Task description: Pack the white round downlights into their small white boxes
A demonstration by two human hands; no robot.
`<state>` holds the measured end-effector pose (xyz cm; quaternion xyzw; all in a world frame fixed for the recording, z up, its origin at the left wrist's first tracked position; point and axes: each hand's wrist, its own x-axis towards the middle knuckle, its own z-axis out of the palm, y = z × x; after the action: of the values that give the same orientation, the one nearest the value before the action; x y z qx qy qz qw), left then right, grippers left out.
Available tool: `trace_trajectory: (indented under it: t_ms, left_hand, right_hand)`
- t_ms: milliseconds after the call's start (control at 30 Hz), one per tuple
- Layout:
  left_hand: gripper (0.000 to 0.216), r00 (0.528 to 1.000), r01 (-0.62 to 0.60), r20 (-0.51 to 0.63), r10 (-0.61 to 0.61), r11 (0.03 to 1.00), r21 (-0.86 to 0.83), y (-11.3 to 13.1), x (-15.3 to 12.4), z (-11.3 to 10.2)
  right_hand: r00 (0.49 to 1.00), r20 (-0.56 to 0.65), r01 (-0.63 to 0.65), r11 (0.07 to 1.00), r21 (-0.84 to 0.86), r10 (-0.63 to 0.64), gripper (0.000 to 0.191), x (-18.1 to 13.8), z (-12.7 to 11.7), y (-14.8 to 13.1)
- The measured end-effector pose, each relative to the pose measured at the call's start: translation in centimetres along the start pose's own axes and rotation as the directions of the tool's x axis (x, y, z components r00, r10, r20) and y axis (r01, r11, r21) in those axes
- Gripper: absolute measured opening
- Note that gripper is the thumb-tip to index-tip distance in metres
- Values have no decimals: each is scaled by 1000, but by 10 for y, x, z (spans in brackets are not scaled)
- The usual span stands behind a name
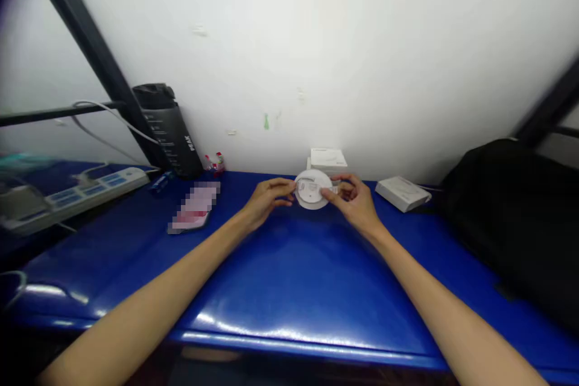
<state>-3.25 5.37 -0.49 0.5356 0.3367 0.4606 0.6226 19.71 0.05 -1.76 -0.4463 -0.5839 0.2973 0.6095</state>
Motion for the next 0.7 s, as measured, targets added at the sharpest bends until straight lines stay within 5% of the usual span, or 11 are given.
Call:
trace_trajectory:
  t_ms: [200,700]
  left_hand:
    - [52,996,47,83,-42,998,-50,-3,2,-1]
    - [55,998,-39,-41,39,999,5,-16,4,1]
  right_hand:
    - [1000,-4,-7,1000,-20,7,56,0,-1,-1]
    - [976,-36,-212,972,99,216,54,1,4,1]
